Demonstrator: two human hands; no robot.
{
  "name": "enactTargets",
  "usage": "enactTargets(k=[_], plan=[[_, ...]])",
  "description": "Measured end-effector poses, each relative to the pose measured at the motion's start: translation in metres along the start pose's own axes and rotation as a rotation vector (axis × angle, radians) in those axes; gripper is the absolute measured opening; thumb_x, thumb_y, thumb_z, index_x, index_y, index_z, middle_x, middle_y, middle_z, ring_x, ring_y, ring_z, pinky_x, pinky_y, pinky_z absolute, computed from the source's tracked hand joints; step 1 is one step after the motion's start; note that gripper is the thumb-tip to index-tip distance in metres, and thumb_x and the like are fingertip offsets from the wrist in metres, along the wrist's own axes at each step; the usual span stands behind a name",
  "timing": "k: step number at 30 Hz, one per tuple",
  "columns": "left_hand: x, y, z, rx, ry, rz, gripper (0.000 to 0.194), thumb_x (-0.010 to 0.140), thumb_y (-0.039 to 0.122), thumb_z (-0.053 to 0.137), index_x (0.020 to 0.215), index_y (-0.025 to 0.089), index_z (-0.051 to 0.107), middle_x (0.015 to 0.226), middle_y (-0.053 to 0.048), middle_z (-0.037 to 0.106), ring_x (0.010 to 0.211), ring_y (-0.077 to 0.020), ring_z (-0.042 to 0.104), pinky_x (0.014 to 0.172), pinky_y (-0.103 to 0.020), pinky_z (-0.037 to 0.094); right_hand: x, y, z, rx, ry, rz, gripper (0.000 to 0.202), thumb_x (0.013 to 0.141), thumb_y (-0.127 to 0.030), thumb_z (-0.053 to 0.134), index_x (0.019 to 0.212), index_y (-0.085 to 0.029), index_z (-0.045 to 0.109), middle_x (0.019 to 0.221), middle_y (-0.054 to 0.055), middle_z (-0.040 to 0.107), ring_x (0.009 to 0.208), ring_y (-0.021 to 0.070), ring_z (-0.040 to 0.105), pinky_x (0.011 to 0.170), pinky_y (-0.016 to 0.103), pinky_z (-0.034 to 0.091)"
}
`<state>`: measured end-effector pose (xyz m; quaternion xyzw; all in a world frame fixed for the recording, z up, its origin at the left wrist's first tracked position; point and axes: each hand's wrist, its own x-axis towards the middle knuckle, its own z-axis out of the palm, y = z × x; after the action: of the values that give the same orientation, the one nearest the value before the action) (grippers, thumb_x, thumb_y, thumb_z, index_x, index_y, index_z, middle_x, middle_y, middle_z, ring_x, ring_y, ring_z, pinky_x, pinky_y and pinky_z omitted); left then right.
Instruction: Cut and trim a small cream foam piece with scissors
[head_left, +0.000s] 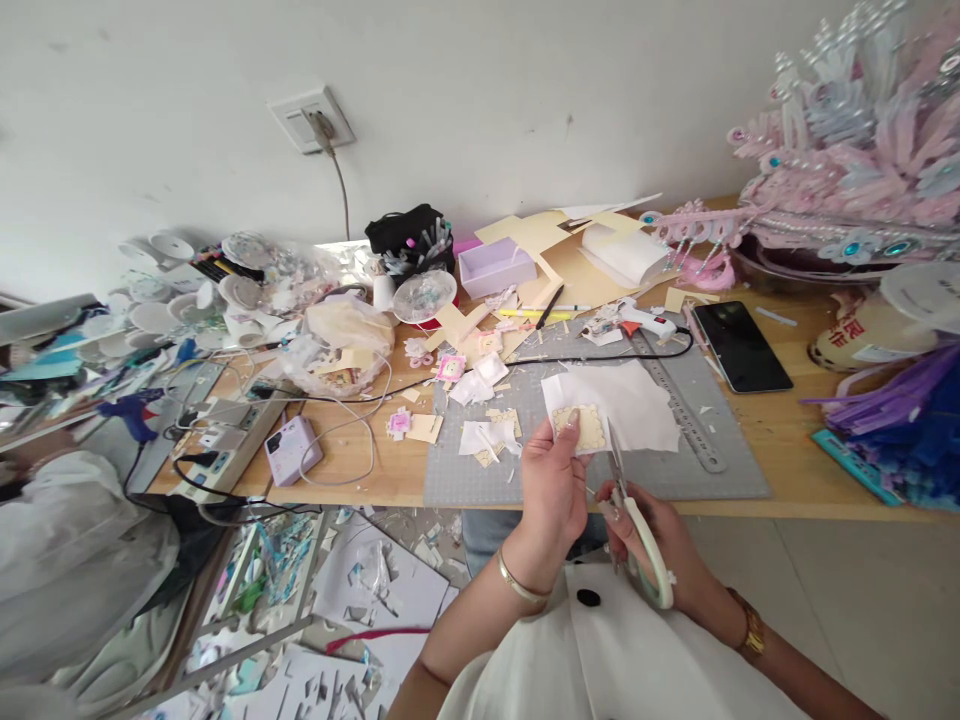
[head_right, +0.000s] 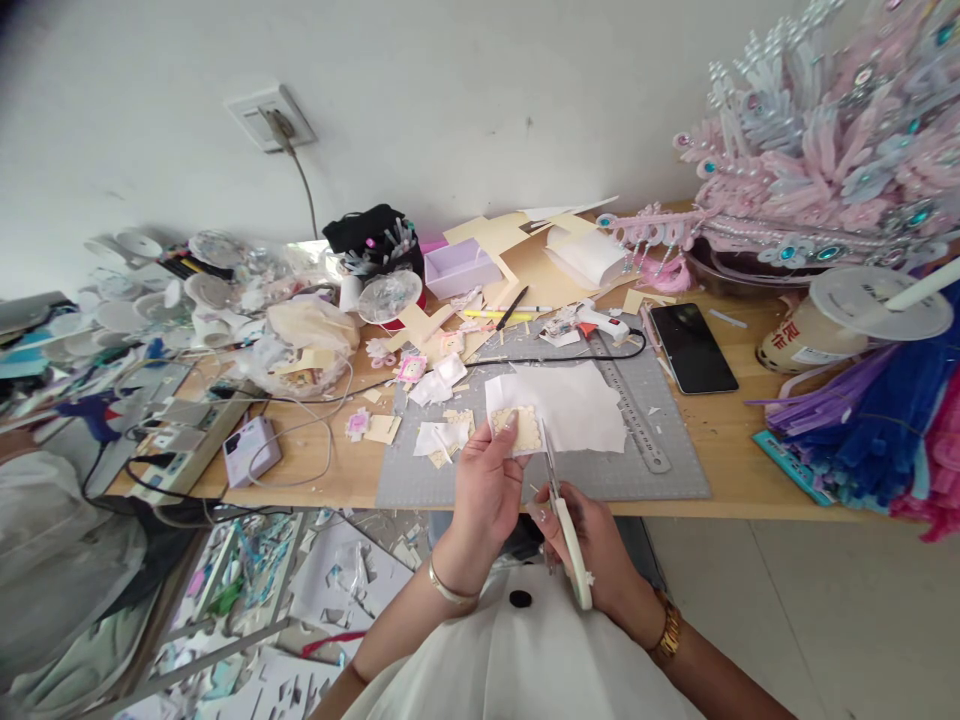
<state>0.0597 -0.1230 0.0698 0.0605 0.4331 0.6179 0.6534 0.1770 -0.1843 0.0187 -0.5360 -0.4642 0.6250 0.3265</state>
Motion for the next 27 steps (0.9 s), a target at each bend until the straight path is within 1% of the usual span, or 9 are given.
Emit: enactTargets(k=[7, 13, 16, 18, 22, 27], plan=[[0.0003, 0.0012, 0.0002, -0.012, -0.01, -0.004, 0.034, 0.056, 0.032, 0.093, 0.081, 0.018, 0.076, 0.093, -0.004, 0.078, 0.084, -0.0167, 0.071, 0.08, -0.028, 0.053, 0.0, 0.0048, 0.0011, 0.023, 0.007, -0.001, 0.046, 0.083, -0.066, 0.067, 0.09, -0.021, 0.061, 0.049, -0.006, 0.052, 0.045, 0.0142, 0.047, 0.046, 0.028, 0.041], [0.0016, -0.0004, -0.0016, 0.006, -0.003, 0.001, 0.033, 0.058, 0.033, 0.093, 0.082, 0.019, 0.076, 0.093, -0.004, 0.078, 0.085, -0.0172, 0.071, 0.084, -0.029, 0.053, 0.001, 0.0071, 0.0039, 0.09, 0.013, 0.064, 0.045, 0.079, -0.064, 0.071, 0.093, -0.022, 0.063, 0.047, -0.006, 0.053, 0.041, 0.0157, 0.049, 0.043, 0.029, 0.043], [0.0013, 0.0001, -0.0009, 0.003, -0.005, -0.004, 0.032, 0.058, 0.032, 0.092, 0.081, 0.019, 0.076, 0.093, -0.004, 0.078, 0.085, -0.0176, 0.072, 0.087, -0.031, 0.053, 0.0012, 0.0059, 0.0055, 0.085, 0.023, 0.079, 0.044, 0.078, -0.063, 0.071, 0.093, -0.022, 0.063, 0.046, -0.006, 0.053, 0.04, 0.0155, 0.048, 0.042, 0.029, 0.043], [0.0014, 0.0004, -0.0007, 0.009, 0.002, -0.006, 0.031, 0.059, 0.032, 0.092, 0.081, 0.019, 0.075, 0.093, -0.005, 0.078, 0.088, -0.0195, 0.072, 0.089, -0.033, 0.053, 0.0014, 0.0048, 0.0059, 0.073, 0.028, 0.078, 0.044, 0.078, -0.064, 0.071, 0.092, -0.022, 0.063, 0.046, -0.006, 0.053, 0.04, 0.0152, 0.048, 0.042, 0.028, 0.043], [0.0026, 0.0006, -0.001, 0.019, -0.003, -0.011, 0.032, 0.061, 0.033, 0.091, 0.084, 0.018, 0.075, 0.095, -0.005, 0.078, 0.095, -0.0226, 0.072, 0.092, -0.034, 0.052, 0.0015, 0.0049, 0.0045, 0.068, 0.019, 0.07, 0.048, 0.078, -0.068, 0.07, 0.091, -0.022, 0.063, 0.046, -0.006, 0.052, 0.04, 0.0143, 0.047, 0.041, 0.028, 0.042], [0.0052, 0.0012, -0.0021, 0.017, -0.008, -0.013, 0.033, 0.058, 0.033, 0.092, 0.083, 0.019, 0.076, 0.095, -0.004, 0.078, 0.09, -0.0197, 0.073, 0.087, -0.032, 0.054, 0.0017, 0.0048, 0.0011, 0.089, -0.019, 0.054, 0.058, 0.078, -0.078, 0.064, 0.09, -0.021, 0.061, 0.048, -0.005, 0.053, 0.04, 0.0132, 0.046, 0.04, 0.027, 0.039]])
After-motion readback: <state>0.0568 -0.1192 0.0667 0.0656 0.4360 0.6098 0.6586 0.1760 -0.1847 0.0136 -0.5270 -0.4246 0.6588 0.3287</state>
